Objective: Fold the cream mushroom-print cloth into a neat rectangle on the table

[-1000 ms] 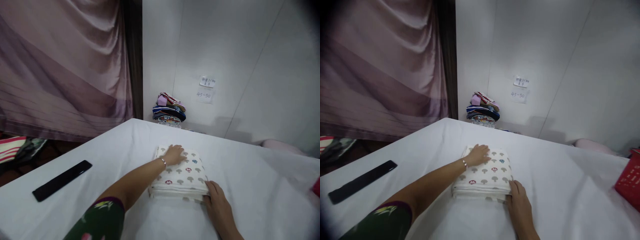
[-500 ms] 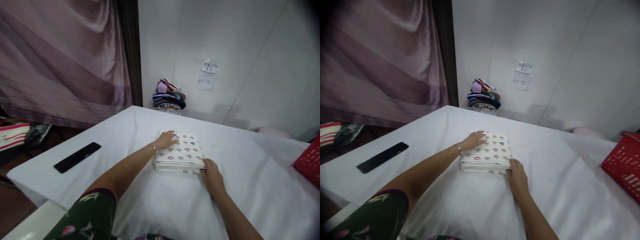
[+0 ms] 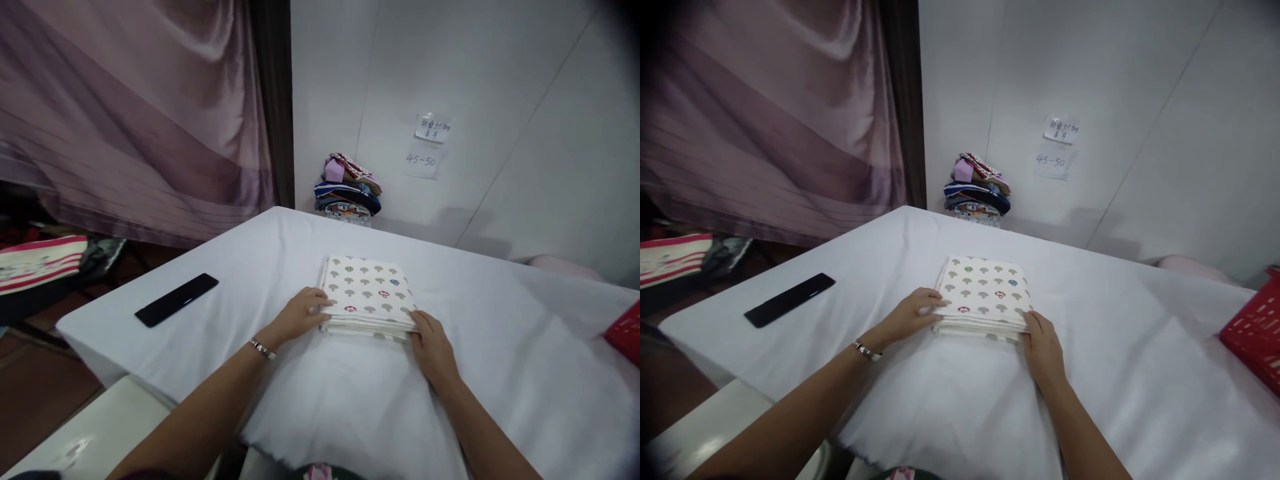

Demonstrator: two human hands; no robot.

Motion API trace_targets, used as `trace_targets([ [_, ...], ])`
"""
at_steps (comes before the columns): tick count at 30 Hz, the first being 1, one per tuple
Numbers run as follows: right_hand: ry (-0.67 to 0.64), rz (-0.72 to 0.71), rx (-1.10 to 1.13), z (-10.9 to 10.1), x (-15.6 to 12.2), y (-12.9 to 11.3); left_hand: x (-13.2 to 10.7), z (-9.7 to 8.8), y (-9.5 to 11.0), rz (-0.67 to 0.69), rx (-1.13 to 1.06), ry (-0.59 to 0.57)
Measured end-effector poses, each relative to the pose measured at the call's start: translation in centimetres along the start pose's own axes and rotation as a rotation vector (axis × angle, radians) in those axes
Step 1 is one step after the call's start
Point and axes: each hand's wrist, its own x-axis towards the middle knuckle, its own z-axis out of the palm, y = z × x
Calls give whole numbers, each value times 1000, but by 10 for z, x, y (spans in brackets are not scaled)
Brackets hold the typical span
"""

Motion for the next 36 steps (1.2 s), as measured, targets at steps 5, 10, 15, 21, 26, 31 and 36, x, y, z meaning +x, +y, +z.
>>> trace_targets([
  [5,-2,-16,-8,1,1,0,-1,0,0,18,55,-27],
  [10,-8,4,3,1,2,-1,-4,0,6,126,191,-13],
  [15,-4,141,6,-4,0,-4,-4,10,9,192,284,-8],
  [21,-65,300,-21,-10,-1,-7,0,15,6,259,273,55],
  [26,-123,366,-27,-13,1,-13,18,27,33,357,266,20],
  [31,-131,418,-8,-17,4,-19,58,60,89,461,228,-122],
  [36,-164,433,19,-23,6,-24,98,97,115,484,165,-247],
])
